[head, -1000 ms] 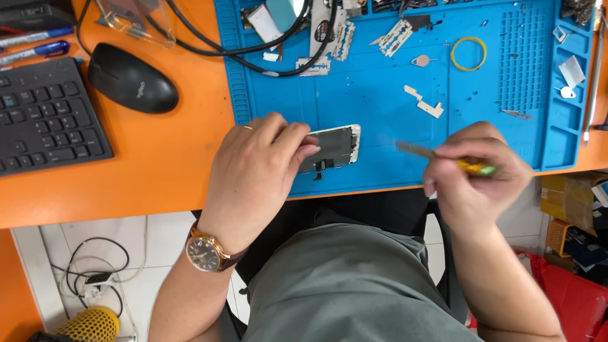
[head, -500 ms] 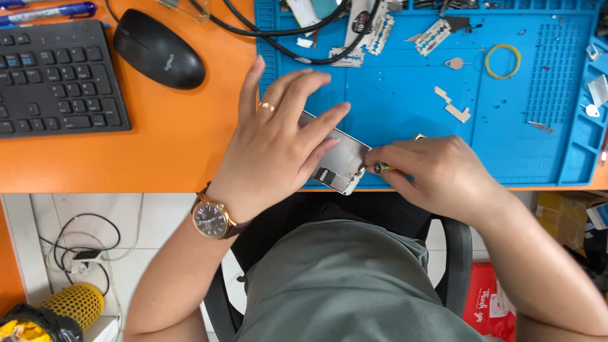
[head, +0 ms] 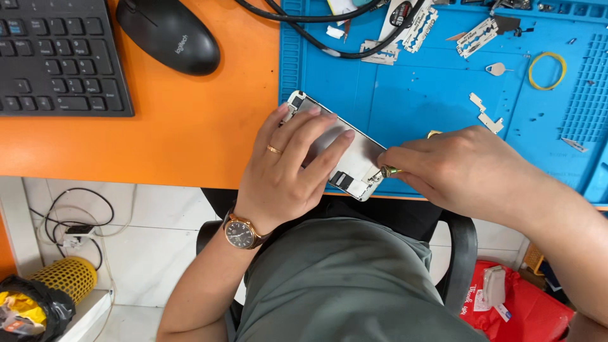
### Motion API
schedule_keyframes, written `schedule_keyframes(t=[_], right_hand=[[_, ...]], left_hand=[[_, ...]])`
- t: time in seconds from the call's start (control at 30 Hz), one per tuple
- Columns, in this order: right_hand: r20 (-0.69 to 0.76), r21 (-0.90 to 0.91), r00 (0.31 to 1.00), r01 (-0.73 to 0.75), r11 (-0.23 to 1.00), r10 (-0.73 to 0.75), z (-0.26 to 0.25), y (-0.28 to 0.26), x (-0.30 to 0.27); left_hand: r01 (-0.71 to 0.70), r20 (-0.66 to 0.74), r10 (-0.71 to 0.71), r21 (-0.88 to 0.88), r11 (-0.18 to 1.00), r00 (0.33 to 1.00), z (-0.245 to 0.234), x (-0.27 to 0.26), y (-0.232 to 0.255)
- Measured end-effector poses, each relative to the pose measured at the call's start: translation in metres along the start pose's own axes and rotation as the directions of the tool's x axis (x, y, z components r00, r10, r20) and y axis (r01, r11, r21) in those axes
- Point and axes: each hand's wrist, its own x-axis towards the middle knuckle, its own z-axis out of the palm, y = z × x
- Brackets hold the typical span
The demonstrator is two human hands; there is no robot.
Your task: The person disassembles a white smartphone on a blue mat, using a screwdriver to remove screws and tweezers to handle small internal components. They also use a brush to clean the device's interior.
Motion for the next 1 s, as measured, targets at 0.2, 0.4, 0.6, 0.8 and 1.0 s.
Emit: schedule_keyframes(t=[0.2,0.4,0.6,0.8,1.0], right_hand=[[0.068,0.032,0.995,-0.077,0.997,0.075,-0.013,0.000,-0.002],[0.019,-0.211,0.912,-0.396,0.893,0.409,-0.020,0.019,-0.039],[-0.058,-0.174,0.917,-0.399,0.900,0.395,-0.013,0.004,-0.041],[-0.017,-0.027,0.940,-0.340,0.940,0.339,0.002,-0.005,-0.024],[-0.121,0.199,0.928,-0.326,0.924,0.353,-0.005,-0.019,-0.003]], left_hand=[[0.010,0.039,-0.010,0.002,1.000,0.999,0.003,-0.004,-0.002],[0.028,0.056,-0.028,0.013,1.000,0.998,0.002,-0.004,-0.002],[0.049,0.097,-0.050,0.014,0.999,0.994,0.002,-0.001,-0.002],[0.071,0.115,-0.074,0.029,0.997,0.991,0.002,-0.001,0.000],[0.153,0.064,-0.155,0.025,0.988,0.986,-0.003,0.005,0.004]])
